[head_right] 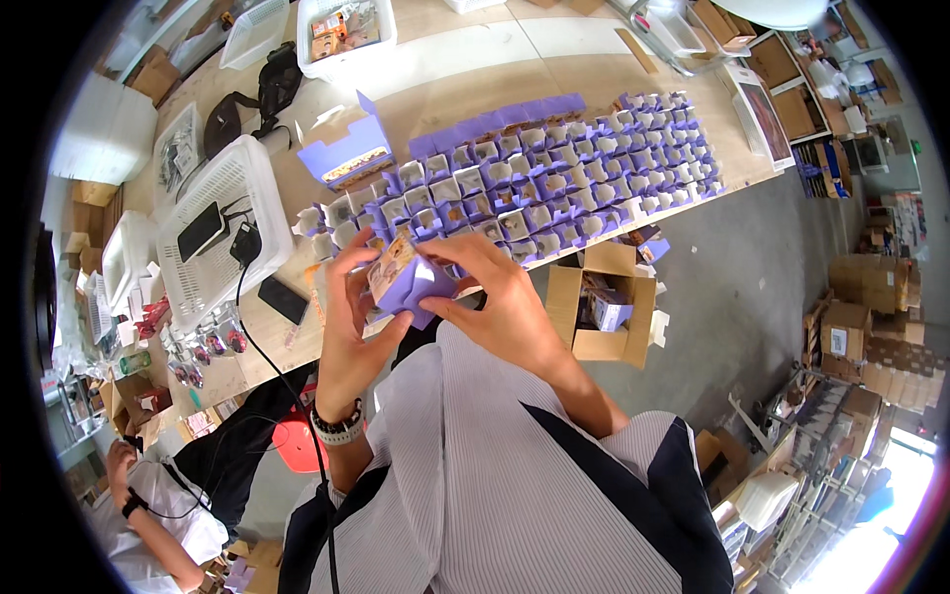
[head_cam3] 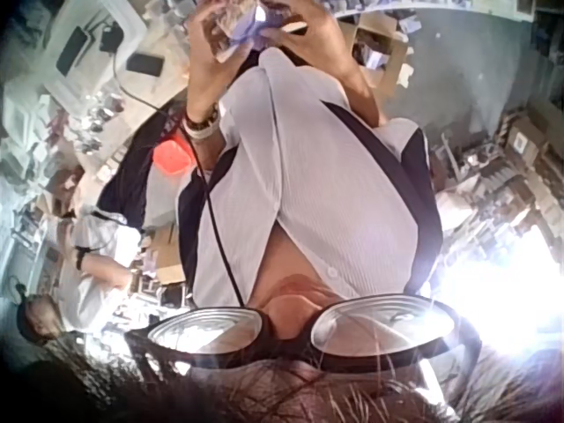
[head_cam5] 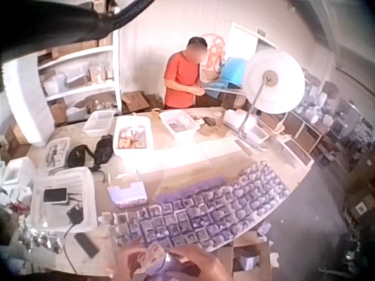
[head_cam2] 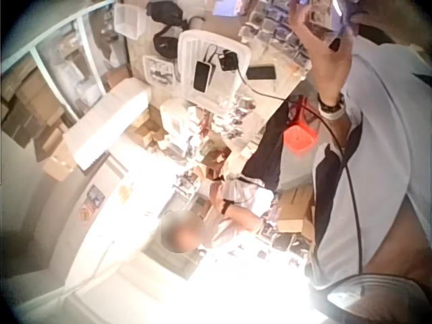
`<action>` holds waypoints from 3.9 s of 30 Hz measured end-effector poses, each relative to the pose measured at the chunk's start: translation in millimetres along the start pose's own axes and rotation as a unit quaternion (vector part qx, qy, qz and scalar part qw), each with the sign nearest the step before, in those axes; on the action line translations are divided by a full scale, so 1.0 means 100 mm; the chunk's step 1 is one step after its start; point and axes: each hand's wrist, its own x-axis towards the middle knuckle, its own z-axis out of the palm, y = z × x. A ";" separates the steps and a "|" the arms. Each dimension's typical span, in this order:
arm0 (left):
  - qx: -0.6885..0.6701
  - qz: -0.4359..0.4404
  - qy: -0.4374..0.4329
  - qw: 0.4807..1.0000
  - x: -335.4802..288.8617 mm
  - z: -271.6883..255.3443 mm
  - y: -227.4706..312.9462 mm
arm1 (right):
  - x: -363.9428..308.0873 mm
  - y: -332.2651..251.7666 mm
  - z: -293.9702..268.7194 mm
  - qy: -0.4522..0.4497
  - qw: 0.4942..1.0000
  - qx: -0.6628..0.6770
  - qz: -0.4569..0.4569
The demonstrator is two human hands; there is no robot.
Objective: The person assembles cardboard boxes by hand, folding and securing the flaps to form small containers and placing them on a table with other assembled boxes.
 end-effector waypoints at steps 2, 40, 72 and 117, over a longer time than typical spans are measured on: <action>0.099 0.046 -0.017 0.994 0.00 -0.02 0.01 | 0.02 -0.06 0.00 0.000 0.999 0.031 0.020; 0.203 0.046 0.044 0.977 0.05 0.14 0.12 | 0.14 -0.02 0.25 0.101 0.994 -0.041 0.001; 0.269 -0.001 -0.014 0.963 0.44 0.21 -0.16 | 0.14 0.38 -0.14 -0.006 0.987 -0.159 -0.005; 0.127 -0.001 0.030 0.991 0.96 0.45 -0.33 | 0.62 0.76 -0.37 -0.029 0.964 0.239 0.109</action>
